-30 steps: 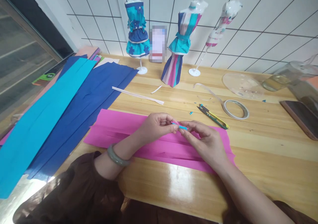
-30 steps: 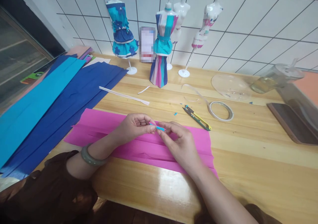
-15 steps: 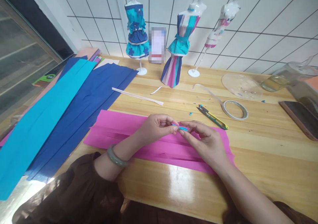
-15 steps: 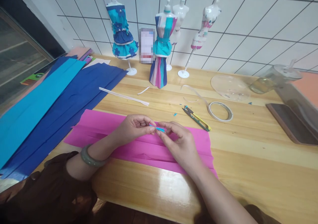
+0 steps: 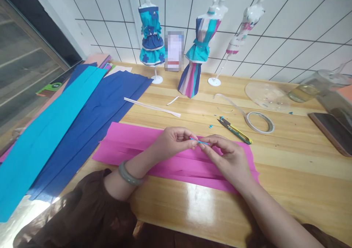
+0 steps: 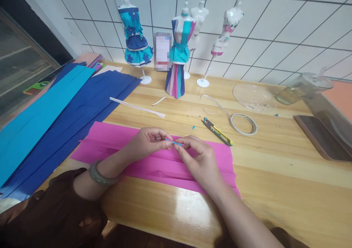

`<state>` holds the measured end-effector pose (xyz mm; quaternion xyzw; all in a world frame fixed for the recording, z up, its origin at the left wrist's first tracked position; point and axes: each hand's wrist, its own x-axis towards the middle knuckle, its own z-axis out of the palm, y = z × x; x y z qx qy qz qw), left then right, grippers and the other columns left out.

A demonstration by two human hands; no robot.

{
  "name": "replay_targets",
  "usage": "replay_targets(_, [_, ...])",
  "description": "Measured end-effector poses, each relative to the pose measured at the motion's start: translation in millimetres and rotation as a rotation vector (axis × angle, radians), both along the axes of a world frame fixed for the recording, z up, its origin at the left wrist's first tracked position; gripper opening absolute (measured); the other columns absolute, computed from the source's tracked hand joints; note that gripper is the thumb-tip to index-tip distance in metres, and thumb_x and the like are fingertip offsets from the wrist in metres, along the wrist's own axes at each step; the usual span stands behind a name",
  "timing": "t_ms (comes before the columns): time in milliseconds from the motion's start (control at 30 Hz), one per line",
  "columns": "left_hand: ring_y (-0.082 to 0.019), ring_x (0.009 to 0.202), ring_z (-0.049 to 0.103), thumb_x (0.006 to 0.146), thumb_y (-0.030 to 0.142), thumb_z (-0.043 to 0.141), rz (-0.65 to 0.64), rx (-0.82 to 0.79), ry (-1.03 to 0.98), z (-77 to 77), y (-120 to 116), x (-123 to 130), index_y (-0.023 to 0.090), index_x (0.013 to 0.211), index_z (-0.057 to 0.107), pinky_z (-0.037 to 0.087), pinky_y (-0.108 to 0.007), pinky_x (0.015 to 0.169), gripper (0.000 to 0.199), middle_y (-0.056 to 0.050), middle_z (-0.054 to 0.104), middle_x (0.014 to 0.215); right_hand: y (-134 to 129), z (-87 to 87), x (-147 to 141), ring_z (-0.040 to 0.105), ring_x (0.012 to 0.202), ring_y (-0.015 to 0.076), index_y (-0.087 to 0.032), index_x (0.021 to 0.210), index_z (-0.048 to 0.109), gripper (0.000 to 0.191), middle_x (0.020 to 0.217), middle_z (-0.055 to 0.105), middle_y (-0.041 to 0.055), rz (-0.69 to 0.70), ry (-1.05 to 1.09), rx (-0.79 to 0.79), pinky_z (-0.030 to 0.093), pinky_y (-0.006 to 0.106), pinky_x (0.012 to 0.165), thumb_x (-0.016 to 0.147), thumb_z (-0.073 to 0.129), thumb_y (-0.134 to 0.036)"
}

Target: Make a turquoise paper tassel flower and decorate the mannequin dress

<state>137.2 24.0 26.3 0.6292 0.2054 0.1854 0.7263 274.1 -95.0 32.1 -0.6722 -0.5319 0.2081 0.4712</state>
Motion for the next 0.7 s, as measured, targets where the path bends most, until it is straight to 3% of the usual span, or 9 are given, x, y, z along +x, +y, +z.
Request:
replay_targets(167, [-0.01, 0.069, 0.059, 0.07, 0.028, 0.065, 0.006, 0.002, -0.003, -1.1, 0.8, -0.2, 0.013, 0.082, 0.064, 0.045, -0.02, 0.065, 0.019, -0.003, 0.067, 0.075, -0.5, -0.8, 0.0, 0.061, 0.075, 0.0156, -0.021, 0.096, 0.065, 0.021, 0.089, 0.068, 0.0047, 0.004, 0.08, -0.045, 0.05, 0.03, 0.07, 0.077, 0.062, -0.028])
replay_targets(467, [-0.01, 0.067, 0.058, 0.07, 0.028, 0.065, 0.004, 0.024, 0.013, 0.0, 0.8, -0.5, 0.012, 0.081, 0.064, 0.045, -0.021, 0.064, 0.019, -0.003, 0.065, 0.072, 0.8, 0.8, -2.1, 0.06, 0.072, 0.0158, -0.02, 0.088, 0.067, 0.013, 0.081, 0.068, 0.004, 0.02, -0.081, 0.024, 0.048, 0.03, 0.069, 0.079, 0.059, -0.025])
replay_targets(567, [-0.01, 0.068, 0.058, 0.069, 0.027, 0.065, 0.003, 0.017, 0.004, 0.5, 0.0, -0.4, 0.012, 0.08, 0.064, 0.045, -0.021, 0.065, 0.018, -0.003, 0.065, 0.073, 0.4, 0.6, -2.6, 0.06, 0.07, 0.0158, -0.02, 0.082, 0.067, 0.011, 0.077, 0.067, 0.0037, 0.005, 0.007, -0.018, 0.048, 0.03, 0.067, 0.078, 0.059, -0.027])
replay_targets(700, [-0.009, 0.071, 0.058, 0.069, 0.024, 0.066, -0.018, -0.024, -0.049, -0.9, -1.3, 0.8, 0.013, 0.083, 0.063, 0.045, -0.02, 0.067, 0.018, -0.002, 0.064, 0.076, 1.4, -0.5, -5.2, 0.057, 0.062, 0.0127, -0.019, 0.082, 0.066, 0.013, 0.07, 0.065, 0.0019, -0.036, 0.293, -0.078, 0.047, 0.026, 0.06, 0.076, 0.062, -0.03])
